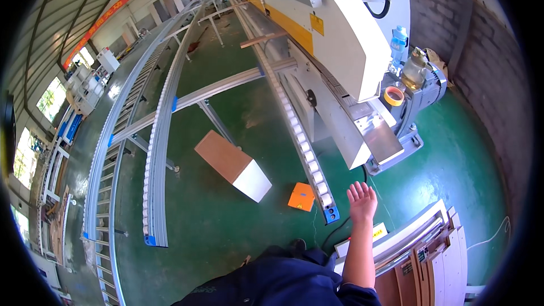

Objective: The person feeds wooden panels into an industrial wood-processing machine and stacks the processed panels onto a worktable.

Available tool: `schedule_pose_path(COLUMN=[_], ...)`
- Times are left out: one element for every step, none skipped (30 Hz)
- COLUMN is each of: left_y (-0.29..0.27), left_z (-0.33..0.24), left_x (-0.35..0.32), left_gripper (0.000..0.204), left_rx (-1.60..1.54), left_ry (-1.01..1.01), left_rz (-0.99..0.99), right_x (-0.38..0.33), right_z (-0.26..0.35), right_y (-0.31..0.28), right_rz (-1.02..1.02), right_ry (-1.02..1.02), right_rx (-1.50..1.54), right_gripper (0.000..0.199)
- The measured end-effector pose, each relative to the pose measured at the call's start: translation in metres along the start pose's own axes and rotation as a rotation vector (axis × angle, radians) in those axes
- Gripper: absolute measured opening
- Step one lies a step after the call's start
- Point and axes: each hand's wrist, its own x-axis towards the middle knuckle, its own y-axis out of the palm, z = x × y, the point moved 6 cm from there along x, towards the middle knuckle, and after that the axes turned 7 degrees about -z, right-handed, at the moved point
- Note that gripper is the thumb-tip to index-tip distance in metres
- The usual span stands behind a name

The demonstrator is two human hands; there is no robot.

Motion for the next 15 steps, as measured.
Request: schedule_pose_path(left_y=[0.000,0.000,0.000,0.000,-0.001,-0.003,-0.005,-0.007,-0.010,-0.010,-0.012,-0.014,-0.016,-0.017,-0.017], left_z=[-0.001,-0.003,-0.004,-0.006,-0.007,-0.012,-0.015,-0.017,-0.020,-0.020,-0.022,-0.026,-0.030,-0.037,-0.043], left_x=[0.002,0.003,0.005,0.008,0.009,0.012,0.012,0.014,0.014,0.015,0.016,0.015,0.014,0.013,0.009], left_gripper=[0.063,0.063,0.063,0.064,0.064,0.064,0.064,0.064,0.065,0.065,0.065,0.064,0.063,0.061,0.060], left_rx=[0.001,0.005,0.009,0.016,0.029,0.041,0.059,0.073,0.087,0.094,0.099,0.088,0.076,0.143,0.176], left_ry=[-0.006,-0.012,-0.016,-0.021,-0.028,-0.033,-0.039,-0.051,-0.067,-0.074,-0.079,-0.062,-0.046,0.017,0.050], left_rz=[0.001,0.001,0.001,-0.002,-0.010,-0.016,-0.024,-0.035,-0.044,-0.048,-0.050,-0.039,-0.028,-0.019,-0.014], right_x=[0.000,0.000,-0.001,-0.002,-0.003,-0.003,-0.002,0.000,0.001,0.003,0.005,0.006,0.010,0.013,0.014], right_z=[0.001,0.000,-0.001,-0.002,-0.004,-0.003,-0.003,-0.005,-0.005,-0.005,-0.006,-0.007,-0.009,-0.011,-0.012], right_y=[0.000,0.001,0.005,0.007,0.010,0.013,0.016,0.018,0.021,0.025,0.029,0.034,0.036,0.040,0.045], right_rz=[-0.003,0.005,0.016,0.016,0.017,0.021,0.023,0.028,0.031,0.031,0.039,0.048,0.049,0.065,0.081], right_ry=[-0.002,0.003,0.010,0.010,0.016,0.018,0.017,0.019,0.021,0.021,0.024,0.027,0.026,0.033,0.041], right_rx=[0.000,0.022,0.044,0.044,0.066,0.090,0.089,0.094,0.101,0.103,0.106,0.107,0.107,0.104,0.101], right_gripper=[0.050,0.053,0.056,0.056,0.058,0.061,0.061,0.062,0.063,0.063,0.062,0.062,0.062,0.063,0.064])
